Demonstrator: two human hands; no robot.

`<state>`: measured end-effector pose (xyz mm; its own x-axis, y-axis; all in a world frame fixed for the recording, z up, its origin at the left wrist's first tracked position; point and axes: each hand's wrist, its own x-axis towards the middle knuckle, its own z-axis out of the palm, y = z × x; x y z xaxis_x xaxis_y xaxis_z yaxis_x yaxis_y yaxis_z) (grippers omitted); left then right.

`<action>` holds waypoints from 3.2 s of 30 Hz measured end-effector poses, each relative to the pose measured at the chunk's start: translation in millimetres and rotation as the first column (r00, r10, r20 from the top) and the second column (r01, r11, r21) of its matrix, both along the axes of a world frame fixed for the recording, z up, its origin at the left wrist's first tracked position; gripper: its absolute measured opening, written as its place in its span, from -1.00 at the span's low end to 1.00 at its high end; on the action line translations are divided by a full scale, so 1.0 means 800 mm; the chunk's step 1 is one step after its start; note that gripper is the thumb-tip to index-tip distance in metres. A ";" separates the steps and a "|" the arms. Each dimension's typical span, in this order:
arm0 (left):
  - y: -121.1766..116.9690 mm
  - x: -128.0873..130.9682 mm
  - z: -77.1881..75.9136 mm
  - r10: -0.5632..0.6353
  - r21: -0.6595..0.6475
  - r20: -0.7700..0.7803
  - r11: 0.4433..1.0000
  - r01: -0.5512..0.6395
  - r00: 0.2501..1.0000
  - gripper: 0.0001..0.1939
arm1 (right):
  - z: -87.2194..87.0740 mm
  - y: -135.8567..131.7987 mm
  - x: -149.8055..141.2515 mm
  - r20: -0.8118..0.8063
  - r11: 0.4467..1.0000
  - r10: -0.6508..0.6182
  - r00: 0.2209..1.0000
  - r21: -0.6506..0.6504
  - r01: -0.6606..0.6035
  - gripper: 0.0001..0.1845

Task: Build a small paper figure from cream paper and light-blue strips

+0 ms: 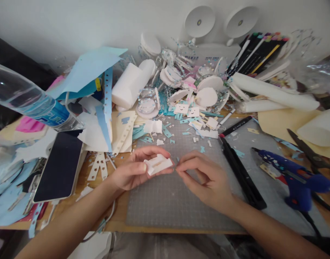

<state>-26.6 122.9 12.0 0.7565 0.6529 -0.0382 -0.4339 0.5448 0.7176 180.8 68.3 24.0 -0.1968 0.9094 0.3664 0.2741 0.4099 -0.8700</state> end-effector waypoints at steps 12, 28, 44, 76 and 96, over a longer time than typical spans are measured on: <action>-0.001 0.008 0.009 -0.139 0.089 -0.072 0.985 0.145 0.988 -0.53 | 0.002 0.007 -0.005 -0.339 0.769 0.049 0.939 -0.587 -0.252 -0.64; -0.007 0.009 0.005 0.230 0.472 -0.138 0.871 -0.140 0.963 -0.44 | -0.006 0.004 0.003 -0.522 0.779 -0.155 0.839 -0.586 -0.222 -0.74; -0.011 0.011 0.006 0.434 0.799 -0.091 0.569 -0.194 0.896 -0.41 | -0.007 -0.005 0.005 -0.571 0.761 -0.043 0.820 -0.550 -0.343 -0.64; -0.012 0.009 0.005 0.434 0.826 -0.115 0.541 -0.156 0.894 -0.39 | 0.008 -0.002 -0.002 -0.390 0.787 0.016 0.921 -0.563 -0.252 -0.78; -0.011 0.011 0.007 0.428 0.869 -0.137 0.486 -0.099 0.893 -0.41 | 0.006 -0.001 -0.004 -0.331 0.791 0.106 0.938 -0.544 -0.281 -0.94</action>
